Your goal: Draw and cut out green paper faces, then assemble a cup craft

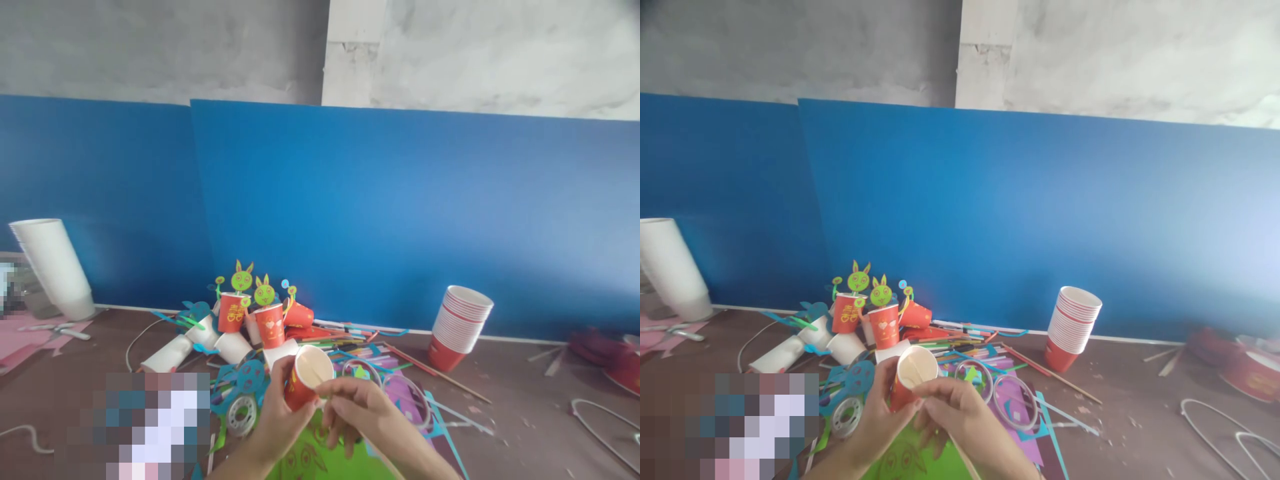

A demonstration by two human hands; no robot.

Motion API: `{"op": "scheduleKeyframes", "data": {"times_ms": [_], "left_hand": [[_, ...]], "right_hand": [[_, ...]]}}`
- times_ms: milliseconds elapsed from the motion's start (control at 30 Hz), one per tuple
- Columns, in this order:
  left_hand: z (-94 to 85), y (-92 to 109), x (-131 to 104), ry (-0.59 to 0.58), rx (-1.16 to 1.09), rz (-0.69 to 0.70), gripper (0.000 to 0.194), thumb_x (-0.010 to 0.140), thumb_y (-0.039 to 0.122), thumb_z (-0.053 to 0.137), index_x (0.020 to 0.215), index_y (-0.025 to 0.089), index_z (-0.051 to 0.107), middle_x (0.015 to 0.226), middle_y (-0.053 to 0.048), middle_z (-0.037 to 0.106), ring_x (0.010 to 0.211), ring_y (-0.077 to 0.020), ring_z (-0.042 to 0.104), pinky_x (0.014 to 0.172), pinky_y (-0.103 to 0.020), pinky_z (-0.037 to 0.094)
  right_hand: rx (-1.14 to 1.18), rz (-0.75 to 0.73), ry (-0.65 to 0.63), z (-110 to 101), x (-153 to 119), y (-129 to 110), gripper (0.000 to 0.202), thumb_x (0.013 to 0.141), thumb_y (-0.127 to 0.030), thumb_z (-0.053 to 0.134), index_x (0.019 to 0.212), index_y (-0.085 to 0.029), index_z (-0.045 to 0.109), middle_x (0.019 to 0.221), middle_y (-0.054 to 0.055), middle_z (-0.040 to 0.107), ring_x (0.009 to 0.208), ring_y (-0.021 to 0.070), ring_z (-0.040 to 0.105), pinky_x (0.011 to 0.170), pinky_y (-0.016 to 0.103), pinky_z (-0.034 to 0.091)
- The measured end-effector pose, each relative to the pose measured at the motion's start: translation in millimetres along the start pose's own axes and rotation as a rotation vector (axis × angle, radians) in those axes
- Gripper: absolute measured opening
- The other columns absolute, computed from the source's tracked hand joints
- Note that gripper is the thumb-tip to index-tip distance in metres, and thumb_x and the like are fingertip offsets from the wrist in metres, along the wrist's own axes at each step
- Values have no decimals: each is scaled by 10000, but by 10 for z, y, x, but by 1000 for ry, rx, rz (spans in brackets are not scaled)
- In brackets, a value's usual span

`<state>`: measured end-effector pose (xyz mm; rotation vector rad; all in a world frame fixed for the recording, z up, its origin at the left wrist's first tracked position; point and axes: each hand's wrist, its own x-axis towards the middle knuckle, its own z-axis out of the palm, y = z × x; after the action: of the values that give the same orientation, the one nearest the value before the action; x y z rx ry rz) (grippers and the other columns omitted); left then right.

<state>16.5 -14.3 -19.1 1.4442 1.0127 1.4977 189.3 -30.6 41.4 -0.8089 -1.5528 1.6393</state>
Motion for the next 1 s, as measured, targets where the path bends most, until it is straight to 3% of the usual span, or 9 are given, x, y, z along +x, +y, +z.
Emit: {"op": "scheduleKeyframes", "data": {"times_ms": [167,233,333,400,600,667,800,867,1000], "left_hand": [[-53,-37,20,8,225,70,576,697,175,660,1223,197,426,1213,-123,534,1148,-298,506,977,-445,393],[-63,-51,28,-33,269,89,610,706,173,644,1268,202,406,1254,-126,520,1172,-298,496,990,-444,394],[-77,-65,38,-73,306,126,624,719,174,629,1295,201,391,1279,-130,511,1188,-298,488,1000,-438,395],[-87,-74,42,-58,318,152,637,714,161,627,1302,195,385,1303,-138,494,1212,-306,468,1012,-444,384],[-114,-117,69,-37,348,219,690,701,175,651,1328,189,363,1352,-153,455,1249,-322,429,1028,-471,359],[-119,-129,84,-36,362,226,678,693,164,649,1316,191,384,1343,-152,469,1243,-328,437,1024,-479,361],[-116,-119,87,-69,389,205,649,683,144,644,1291,196,422,1295,-146,515,1211,-327,469,1013,-482,374],[-100,-88,64,-107,380,192,628,708,165,641,1294,200,418,1287,-144,517,1195,-316,485,999,-463,394],[-36,-4,18,-206,324,224,542,767,158,578,1281,212,414,1257,-125,535,1153,-275,523,970,-417,430]], "right_hand": [[-292,220,124,30,-8,-33,188,845,-295,464,1008,-216,416,726,-23,657,297,54,466,270,141,255],[-510,194,199,76,-32,-74,111,851,-249,430,954,-210,443,689,-22,645,338,66,449,325,175,289],[-724,30,272,142,-44,-87,57,841,-216,438,852,-204,492,581,-19,591,497,118,515,462,220,331],[-672,-10,294,155,-15,-55,77,835,-254,446,833,-199,500,546,-15,580,495,120,494,474,226,316],[-135,262,221,79,113,60,354,740,-490,457,920,-186,440,615,4,626,278,43,238,326,204,151],[-260,207,247,87,101,92,317,754,-464,449,900,-183,469,593,4,607,312,60,297,352,207,187],[-695,-38,351,129,51,167,237,799,-373,447,877,-175,553,592,28,592,472,112,429,466,232,280],[-609,18,326,116,64,177,258,807,-383,432,901,-170,542,587,27,601,428,97,397,435,225,269],[-199,230,238,56,124,91,363,801,-445,415,1003,-149,471,607,8,623,284,43,275,308,191,165]]}}
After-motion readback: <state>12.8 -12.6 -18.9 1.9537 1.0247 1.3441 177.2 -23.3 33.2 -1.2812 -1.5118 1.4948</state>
